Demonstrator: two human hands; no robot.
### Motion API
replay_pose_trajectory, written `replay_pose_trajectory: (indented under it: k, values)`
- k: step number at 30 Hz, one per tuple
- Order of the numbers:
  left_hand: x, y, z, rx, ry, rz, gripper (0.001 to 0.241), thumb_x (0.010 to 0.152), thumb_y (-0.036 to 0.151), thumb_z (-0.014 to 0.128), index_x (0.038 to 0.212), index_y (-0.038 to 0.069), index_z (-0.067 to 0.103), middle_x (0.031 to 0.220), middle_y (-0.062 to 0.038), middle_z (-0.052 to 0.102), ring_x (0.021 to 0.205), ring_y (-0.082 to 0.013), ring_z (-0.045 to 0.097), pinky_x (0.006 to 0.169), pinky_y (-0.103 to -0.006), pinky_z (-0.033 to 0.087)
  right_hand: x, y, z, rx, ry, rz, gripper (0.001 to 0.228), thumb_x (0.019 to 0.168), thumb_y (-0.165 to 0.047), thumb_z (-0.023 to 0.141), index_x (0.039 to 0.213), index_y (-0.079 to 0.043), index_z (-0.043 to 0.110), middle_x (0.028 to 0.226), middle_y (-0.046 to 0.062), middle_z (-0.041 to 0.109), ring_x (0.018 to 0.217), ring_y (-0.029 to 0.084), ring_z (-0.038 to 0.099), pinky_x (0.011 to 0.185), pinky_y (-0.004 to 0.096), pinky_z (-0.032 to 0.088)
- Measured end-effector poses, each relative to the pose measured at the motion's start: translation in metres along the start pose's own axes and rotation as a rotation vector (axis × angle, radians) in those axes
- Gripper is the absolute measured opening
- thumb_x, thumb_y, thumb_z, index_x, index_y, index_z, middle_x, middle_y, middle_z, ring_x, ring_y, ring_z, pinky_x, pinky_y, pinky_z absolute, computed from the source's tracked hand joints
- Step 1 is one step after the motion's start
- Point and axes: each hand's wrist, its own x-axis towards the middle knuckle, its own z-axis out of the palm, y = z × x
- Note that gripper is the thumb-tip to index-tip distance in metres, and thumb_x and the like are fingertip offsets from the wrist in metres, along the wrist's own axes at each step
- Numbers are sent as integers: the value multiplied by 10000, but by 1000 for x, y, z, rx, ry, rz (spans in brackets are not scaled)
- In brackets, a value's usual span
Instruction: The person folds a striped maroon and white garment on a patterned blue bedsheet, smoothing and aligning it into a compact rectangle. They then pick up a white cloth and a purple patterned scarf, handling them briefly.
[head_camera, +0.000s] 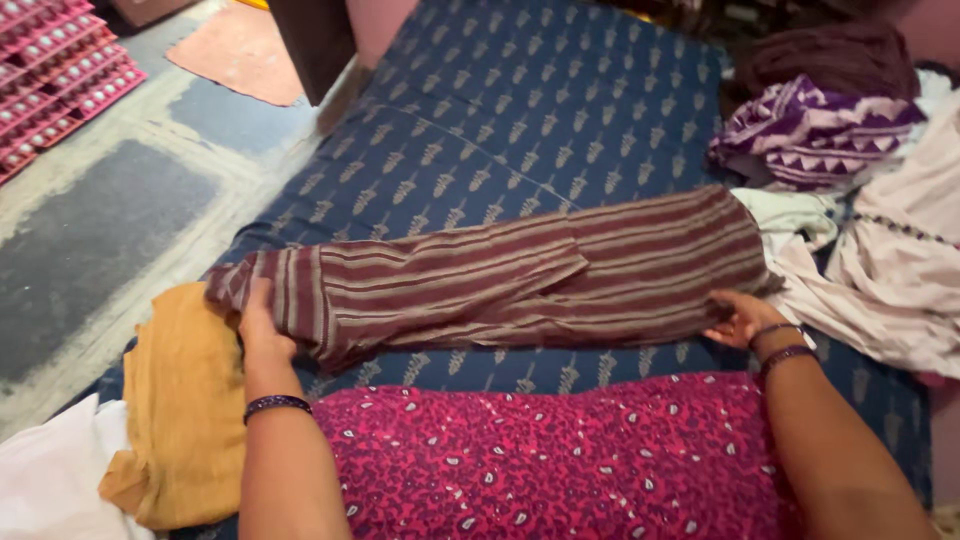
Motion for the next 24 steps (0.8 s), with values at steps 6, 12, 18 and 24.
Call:
replay_pose_trajectory:
  k: [6,12,18,24]
  values:
    - [25,-7,1,414,191,475,711,950,427,687,1477,-8,492,1492,-192,571,1345,-315,575,1126,-454,458,23,8,-7,-75,-119,58,729,826,-268,743,1445,-2,464,1342,153,618,1070,323,662,977,502,549]
    - [-10,-5,-2,435,-136,-389,1135,824,901,535,1621,113,355,1545,-268,489,1357,-522,501,1053,-674,396,51,9,-20,-90,-106,181,742,842,-303,758,1398,76,445,1180,252,623,1026,351,673,895,388,580]
    - [-30,-4,7,678,-292,-254,812,666,128,876,1294,270,381,1242,-92,632,1071,-366,664,750,-540,561,40,10,-11,-261,-137,113,517,862,-171,740,1272,39,504,1166,236,662,982,321,698,906,381,565]
    - [-7,-21,-17,461,-284,-370,461,858,402,740,1197,134,580,991,-91,675,804,-283,604,553,-410,450,15,7,-5,-60,-183,-21,239,912,-90,652,1139,-49,589,1076,74,670,950,218,692,913,428,609]
